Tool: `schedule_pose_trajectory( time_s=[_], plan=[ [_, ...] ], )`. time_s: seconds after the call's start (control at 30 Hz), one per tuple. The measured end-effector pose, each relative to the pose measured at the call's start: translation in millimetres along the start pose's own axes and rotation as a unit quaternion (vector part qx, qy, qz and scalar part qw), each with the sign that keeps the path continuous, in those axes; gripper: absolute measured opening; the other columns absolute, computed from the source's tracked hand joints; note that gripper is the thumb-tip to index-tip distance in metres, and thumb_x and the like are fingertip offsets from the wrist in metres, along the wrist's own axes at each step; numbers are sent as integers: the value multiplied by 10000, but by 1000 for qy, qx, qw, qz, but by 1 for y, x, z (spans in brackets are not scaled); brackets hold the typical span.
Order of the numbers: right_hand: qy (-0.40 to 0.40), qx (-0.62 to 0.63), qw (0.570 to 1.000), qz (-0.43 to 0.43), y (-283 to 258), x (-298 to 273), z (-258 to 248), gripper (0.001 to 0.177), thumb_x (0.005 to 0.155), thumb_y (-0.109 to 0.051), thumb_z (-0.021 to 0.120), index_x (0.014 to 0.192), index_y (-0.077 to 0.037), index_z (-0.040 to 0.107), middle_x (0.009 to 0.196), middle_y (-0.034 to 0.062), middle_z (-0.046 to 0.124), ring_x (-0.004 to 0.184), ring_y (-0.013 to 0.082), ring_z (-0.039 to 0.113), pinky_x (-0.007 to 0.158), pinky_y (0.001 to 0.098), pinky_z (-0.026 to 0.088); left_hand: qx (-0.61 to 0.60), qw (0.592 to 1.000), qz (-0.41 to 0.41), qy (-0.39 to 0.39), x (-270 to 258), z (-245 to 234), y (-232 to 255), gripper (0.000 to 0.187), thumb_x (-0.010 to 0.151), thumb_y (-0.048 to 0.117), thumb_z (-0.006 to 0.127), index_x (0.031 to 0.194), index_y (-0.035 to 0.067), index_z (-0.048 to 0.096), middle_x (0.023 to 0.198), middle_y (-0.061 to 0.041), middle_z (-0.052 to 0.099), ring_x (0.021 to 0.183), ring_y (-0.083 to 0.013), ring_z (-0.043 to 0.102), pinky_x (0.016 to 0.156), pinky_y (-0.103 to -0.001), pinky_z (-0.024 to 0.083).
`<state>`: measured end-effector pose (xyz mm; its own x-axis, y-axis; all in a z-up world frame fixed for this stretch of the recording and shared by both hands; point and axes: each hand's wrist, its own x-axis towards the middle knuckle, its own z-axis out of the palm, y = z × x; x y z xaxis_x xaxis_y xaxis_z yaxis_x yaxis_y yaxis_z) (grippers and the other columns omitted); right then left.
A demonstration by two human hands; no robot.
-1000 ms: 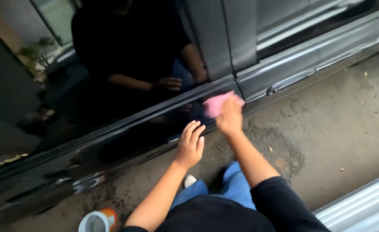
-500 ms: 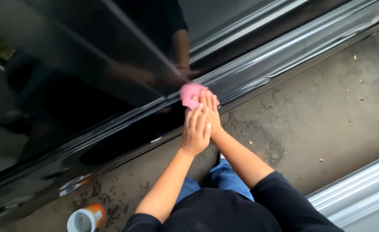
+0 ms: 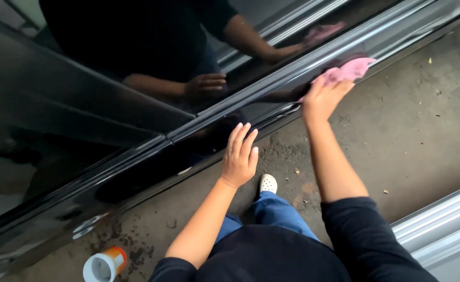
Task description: Cleaning the exterior body and windows of a black car using a pink cloth and a bucket of water.
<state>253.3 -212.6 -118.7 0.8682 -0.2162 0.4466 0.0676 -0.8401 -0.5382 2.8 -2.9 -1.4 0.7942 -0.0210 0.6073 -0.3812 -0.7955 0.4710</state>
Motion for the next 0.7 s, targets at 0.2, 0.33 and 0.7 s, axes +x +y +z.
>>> schedule_pose_trajectory(
  time_s=[0.2,0.33,0.7],
  plan=[
    [-141,165,935,-279,-104,-115,-38,941,926,-365,624,1562,154,165,1618,408,134,1517,569,90,1264,567,61,-1,1000,-1,18,2,16,-6,457,1012,111,598,1451,10,522,1522,-212,468,1455,-421,439,1224,-495,387],
    [-46,38,893,-446,-76,-96,-25,860,893,-476,647,1620,-210,273,1711,210,171,1600,382,173,1335,474,131,1,1000,-3,17,-1,20,-9,467,1011,117,599,1455,2,509,1512,-228,461,1449,-433,437,1215,-496,384],
    [81,327,938,81,6,77,-6,826,1118,-339,552,1618,127,88,1732,306,145,1652,374,149,1363,445,110,-14,1000,-3,-6,9,21,-2,441,995,94,606,1429,33,553,1535,-210,457,1457,-407,447,1222,-484,387]
  ],
)
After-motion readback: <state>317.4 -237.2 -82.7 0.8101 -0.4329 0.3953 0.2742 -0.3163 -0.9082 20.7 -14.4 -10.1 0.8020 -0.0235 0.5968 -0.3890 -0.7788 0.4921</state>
